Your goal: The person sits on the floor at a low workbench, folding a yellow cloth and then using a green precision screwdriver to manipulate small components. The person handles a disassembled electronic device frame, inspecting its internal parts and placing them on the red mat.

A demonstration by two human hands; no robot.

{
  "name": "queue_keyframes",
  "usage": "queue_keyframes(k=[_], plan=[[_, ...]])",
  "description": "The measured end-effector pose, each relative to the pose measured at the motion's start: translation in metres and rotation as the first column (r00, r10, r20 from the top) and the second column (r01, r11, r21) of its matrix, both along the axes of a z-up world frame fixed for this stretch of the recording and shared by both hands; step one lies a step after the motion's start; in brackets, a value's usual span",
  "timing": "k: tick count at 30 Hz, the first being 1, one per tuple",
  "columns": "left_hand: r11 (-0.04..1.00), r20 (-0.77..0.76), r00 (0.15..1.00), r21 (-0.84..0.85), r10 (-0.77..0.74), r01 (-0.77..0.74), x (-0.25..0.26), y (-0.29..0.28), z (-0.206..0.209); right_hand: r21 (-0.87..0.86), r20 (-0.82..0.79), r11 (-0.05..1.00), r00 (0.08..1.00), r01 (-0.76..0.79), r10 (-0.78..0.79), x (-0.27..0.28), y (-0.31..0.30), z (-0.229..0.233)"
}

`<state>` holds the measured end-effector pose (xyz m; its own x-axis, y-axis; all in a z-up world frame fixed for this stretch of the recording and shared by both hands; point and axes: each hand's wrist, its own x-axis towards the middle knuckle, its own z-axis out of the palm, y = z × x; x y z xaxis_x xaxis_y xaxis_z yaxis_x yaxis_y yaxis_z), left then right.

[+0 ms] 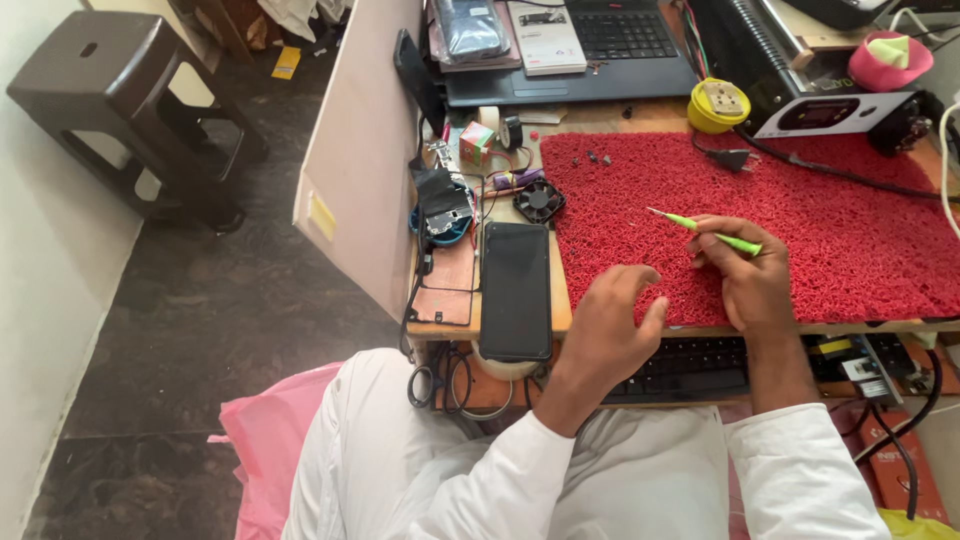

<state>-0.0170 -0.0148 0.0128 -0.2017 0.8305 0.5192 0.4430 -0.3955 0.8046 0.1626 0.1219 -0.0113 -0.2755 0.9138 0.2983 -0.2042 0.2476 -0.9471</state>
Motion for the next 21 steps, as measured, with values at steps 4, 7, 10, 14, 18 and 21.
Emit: queue_keyframes(k=[4, 7, 10, 14, 18, 21], plan=[[0.909, -0.502, 0.856, -0.287, 0.125, -0.302, -0.032, -0.029, 0.033, 0.101, 0.193, 0.995, 0.981, -0.015, -0.005, -0.011, -0.010, 0.006], [0.775, -0.736, 0.650, -0.293, 0.190, -0.559, -0.052, -0.037, 0.048, 0.233, 0.375, 0.972, 0.922, 0.004, -0.094, -0.018, -0.015, 0.013], [0.692, -0.739, 0.672, -0.467, 0.036, -0.550, -0.063, -0.039, 0.050, 0.373, 0.489, 0.927, 0.855, -0.024, -0.174, -0.022, -0.020, 0.016], [0.700, -0.710, 0.704, -0.503, 0.000, -0.507, -0.062, -0.035, 0.046, 0.434, 0.568, 0.900, 0.788, -0.040, -0.238, -0.022, -0.022, 0.017], [0.825, -0.497, 0.830, -0.338, 0.252, -0.453, -0.071, -0.038, 0.041, 0.351, 0.577, 0.936, 0.790, -0.012, -0.206, -0.023, -0.021, 0.017], [0.816, -0.396, 0.885, -0.409, 0.246, -0.409, -0.075, -0.043, 0.044, 0.325, 0.624, 0.945, 0.746, 0.021, -0.231, -0.027, -0.022, 0.020]])
